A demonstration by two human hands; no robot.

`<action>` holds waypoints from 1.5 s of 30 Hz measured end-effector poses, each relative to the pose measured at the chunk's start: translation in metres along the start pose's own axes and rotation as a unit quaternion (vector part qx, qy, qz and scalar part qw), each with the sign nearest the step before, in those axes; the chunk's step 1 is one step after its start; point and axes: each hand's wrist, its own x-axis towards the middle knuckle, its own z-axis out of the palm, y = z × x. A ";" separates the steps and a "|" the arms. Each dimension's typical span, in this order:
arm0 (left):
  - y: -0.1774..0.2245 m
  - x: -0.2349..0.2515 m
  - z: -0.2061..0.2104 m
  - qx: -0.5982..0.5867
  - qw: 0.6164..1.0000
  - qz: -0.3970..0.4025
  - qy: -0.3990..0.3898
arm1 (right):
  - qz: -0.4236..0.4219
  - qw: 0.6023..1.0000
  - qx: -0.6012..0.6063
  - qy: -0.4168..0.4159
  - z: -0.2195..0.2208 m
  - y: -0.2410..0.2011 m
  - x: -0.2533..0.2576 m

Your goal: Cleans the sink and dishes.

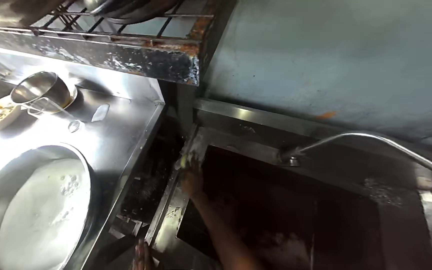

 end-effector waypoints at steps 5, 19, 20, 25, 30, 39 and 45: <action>0.024 0.030 0.017 0.013 0.997 -0.005 0.082 | 0.019 0.986 0.023 -0.166 0.012 -0.050 -0.128; 0.004 0.033 0.002 0.063 0.977 0.201 0.023 | 0.078 0.996 -0.025 -0.044 -0.040 0.035 -0.374; 0.013 0.039 0.004 0.084 0.979 0.186 0.016 | 0.124 0.990 -0.050 -0.052 -0.057 0.060 -0.392; 0.050 0.077 0.024 0.098 0.974 0.201 0.024 | 0.314 0.936 -0.160 -0.011 -0.132 0.189 -0.470; 0.073 0.138 0.046 0.089 0.963 0.254 0.005 | 0.498 0.850 -0.167 0.030 -0.194 0.295 -0.490; 0.183 0.289 0.066 0.072 0.958 0.272 0.052 | 0.400 0.844 -0.238 0.268 -0.258 0.452 -0.304; 0.323 0.217 0.126 -0.005 0.926 0.359 -0.119 | 0.215 0.936 -0.196 0.200 -0.307 0.500 -0.204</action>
